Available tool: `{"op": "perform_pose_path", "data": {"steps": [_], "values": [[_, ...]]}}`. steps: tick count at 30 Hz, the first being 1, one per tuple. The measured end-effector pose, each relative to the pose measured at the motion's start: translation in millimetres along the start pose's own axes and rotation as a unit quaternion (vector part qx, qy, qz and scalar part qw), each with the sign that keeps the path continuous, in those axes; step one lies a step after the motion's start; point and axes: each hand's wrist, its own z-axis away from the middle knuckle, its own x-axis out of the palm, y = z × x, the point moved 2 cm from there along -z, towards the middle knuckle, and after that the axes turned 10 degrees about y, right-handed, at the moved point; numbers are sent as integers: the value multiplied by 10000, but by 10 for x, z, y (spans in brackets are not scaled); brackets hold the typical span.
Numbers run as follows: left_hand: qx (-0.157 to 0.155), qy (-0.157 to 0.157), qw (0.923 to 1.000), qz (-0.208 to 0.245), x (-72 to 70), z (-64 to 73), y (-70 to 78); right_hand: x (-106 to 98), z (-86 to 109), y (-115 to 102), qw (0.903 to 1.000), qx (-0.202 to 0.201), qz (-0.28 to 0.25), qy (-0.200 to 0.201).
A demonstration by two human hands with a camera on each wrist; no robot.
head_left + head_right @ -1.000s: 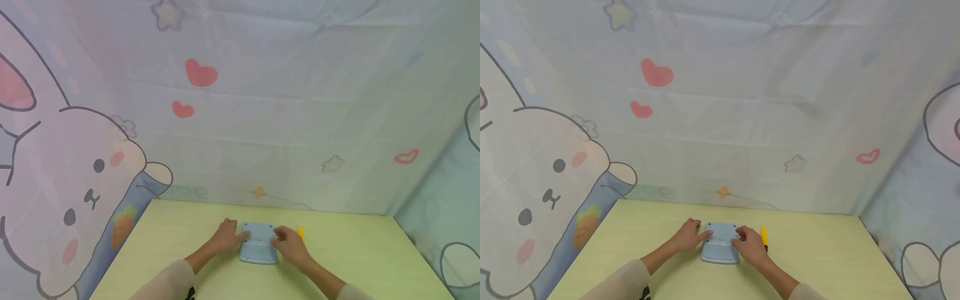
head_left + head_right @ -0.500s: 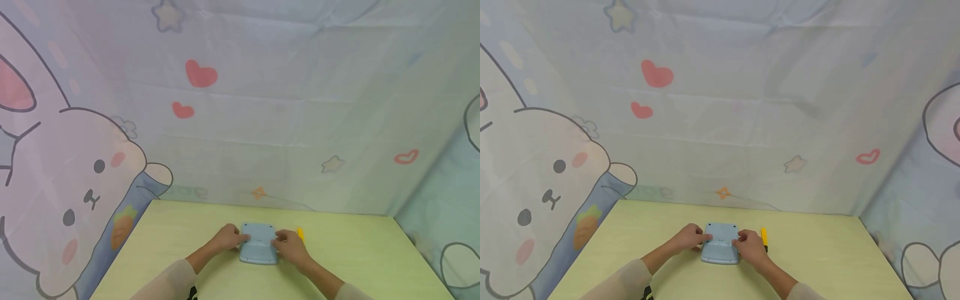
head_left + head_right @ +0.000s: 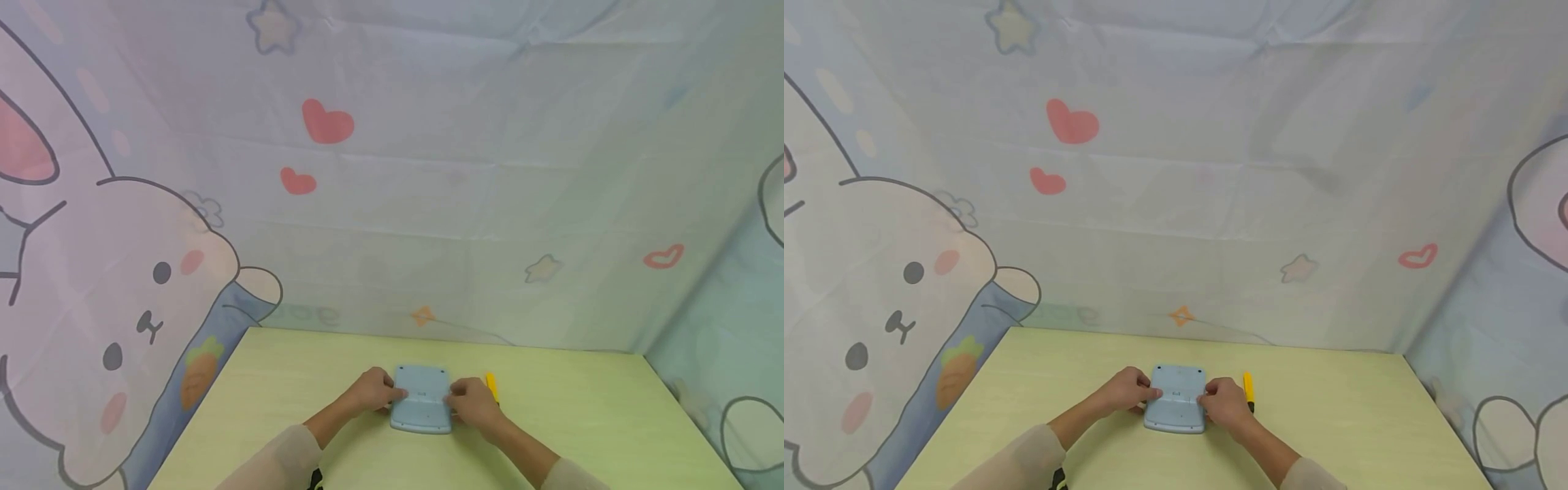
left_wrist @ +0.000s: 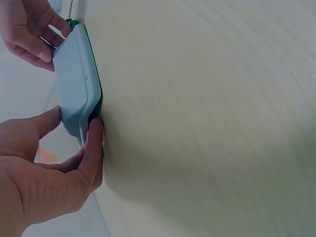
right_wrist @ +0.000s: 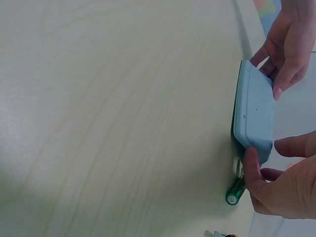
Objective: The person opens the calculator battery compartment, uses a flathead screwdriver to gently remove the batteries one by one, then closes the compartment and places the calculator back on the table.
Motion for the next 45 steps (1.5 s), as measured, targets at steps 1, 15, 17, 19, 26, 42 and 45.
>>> {"op": "perform_pose_path", "data": {"steps": [1,15,17,19,26,42,45], "values": [[-29,0,10000,42,1,1,-2,0,1,-1,10000,-12,25,-14],[-71,-152,9996,220,16,29,-42,10,51,0,9999,38,93,-61],[-62,-166,9995,245,10,38,-43,15,60,-3,9999,74,132,-42],[-79,-199,9993,296,8,46,-48,20,69,-7,9998,108,161,-12],[-26,-198,9995,247,8,47,-61,24,93,-14,9999,94,-12,108],[358,175,9990,222,-125,40,189,-93,131,-122,9937,232,-1058,305],[465,334,9983,95,-131,35,257,-110,114,-122,9901,323,-1339,266]]}}
